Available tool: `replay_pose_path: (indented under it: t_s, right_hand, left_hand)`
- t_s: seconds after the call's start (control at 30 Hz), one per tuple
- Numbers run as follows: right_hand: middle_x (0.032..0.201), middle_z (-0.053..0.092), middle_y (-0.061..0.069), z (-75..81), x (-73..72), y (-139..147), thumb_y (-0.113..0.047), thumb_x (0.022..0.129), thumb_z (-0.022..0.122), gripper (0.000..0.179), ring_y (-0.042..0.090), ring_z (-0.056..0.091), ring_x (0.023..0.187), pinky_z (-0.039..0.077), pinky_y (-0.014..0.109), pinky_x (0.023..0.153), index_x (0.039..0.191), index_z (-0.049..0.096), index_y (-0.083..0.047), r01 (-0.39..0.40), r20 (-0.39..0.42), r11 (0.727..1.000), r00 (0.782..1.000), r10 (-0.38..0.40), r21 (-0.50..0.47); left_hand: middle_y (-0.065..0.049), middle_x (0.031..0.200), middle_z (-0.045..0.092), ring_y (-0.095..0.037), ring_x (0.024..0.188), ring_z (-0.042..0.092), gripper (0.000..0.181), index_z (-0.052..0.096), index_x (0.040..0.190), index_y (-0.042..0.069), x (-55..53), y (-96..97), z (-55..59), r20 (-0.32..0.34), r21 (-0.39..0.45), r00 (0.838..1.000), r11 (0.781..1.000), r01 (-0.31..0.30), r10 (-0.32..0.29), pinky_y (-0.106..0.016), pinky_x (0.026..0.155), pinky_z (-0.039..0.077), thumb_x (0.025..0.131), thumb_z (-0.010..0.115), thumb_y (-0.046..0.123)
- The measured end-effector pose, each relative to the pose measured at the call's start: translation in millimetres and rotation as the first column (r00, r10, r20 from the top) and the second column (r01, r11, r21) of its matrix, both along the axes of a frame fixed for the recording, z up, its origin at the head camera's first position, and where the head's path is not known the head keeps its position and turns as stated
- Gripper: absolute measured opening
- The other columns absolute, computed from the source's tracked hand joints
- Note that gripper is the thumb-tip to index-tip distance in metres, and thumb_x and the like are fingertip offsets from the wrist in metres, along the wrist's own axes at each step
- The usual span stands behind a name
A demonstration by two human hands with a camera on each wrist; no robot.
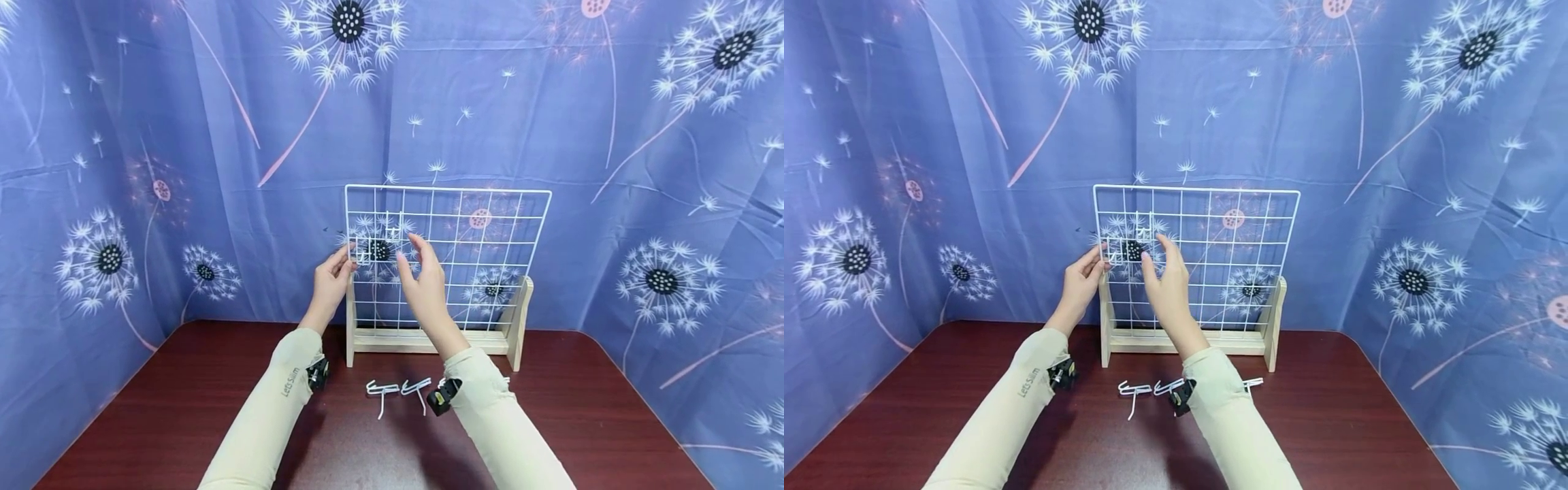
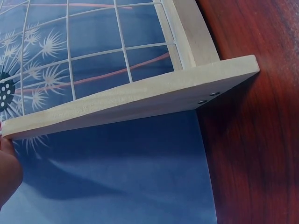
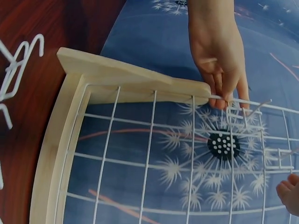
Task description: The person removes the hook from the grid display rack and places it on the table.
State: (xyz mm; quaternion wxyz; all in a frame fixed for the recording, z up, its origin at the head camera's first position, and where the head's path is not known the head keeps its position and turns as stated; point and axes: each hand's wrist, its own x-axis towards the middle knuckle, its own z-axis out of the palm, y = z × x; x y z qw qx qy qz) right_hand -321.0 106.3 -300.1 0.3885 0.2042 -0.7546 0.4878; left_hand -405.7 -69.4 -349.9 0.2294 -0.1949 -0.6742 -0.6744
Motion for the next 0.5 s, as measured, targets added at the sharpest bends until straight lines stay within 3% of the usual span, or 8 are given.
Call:
replay_pose_path:
  t_s: [0.3,0.5]
  right_hand:
    - [0.131,0.054,0.019,8.6,-12.7,-19.3,-0.014,0.094,0.062,0.041,0.030,0.050,0.124,0.041,0.040,0.105,0.129,0.053,0.005,0.068,-0.075,0.996,0.995,-0.072,-0.049]
    - [0.130,0.055,0.020,11.5,-16.9,-25.4,-0.015,0.093,0.062,0.041,0.032,0.050,0.124,0.040,0.043,0.106,0.129,0.053,0.005,0.093,-0.027,0.994,0.995,-0.094,-0.053]
  left_hand:
    - [-0.018,0.120,0.059,-0.018,0.093,0.063,0.040,0.056,0.135,0.007,1.9,0.0,1.8,0.002,0.001,1.000,1.000,0.004,-0.004,-0.017,0.081,0.051,0.097,0.049,-0.004]
    - [-0.023,0.112,0.058,-0.032,0.100,0.062,0.040,0.057,0.135,0.009,1.5,-0.2,1.2,0.027,0.005,1.000,1.000,0.015,-0.015,-0.017,0.082,0.051,0.098,0.050,-0.002]
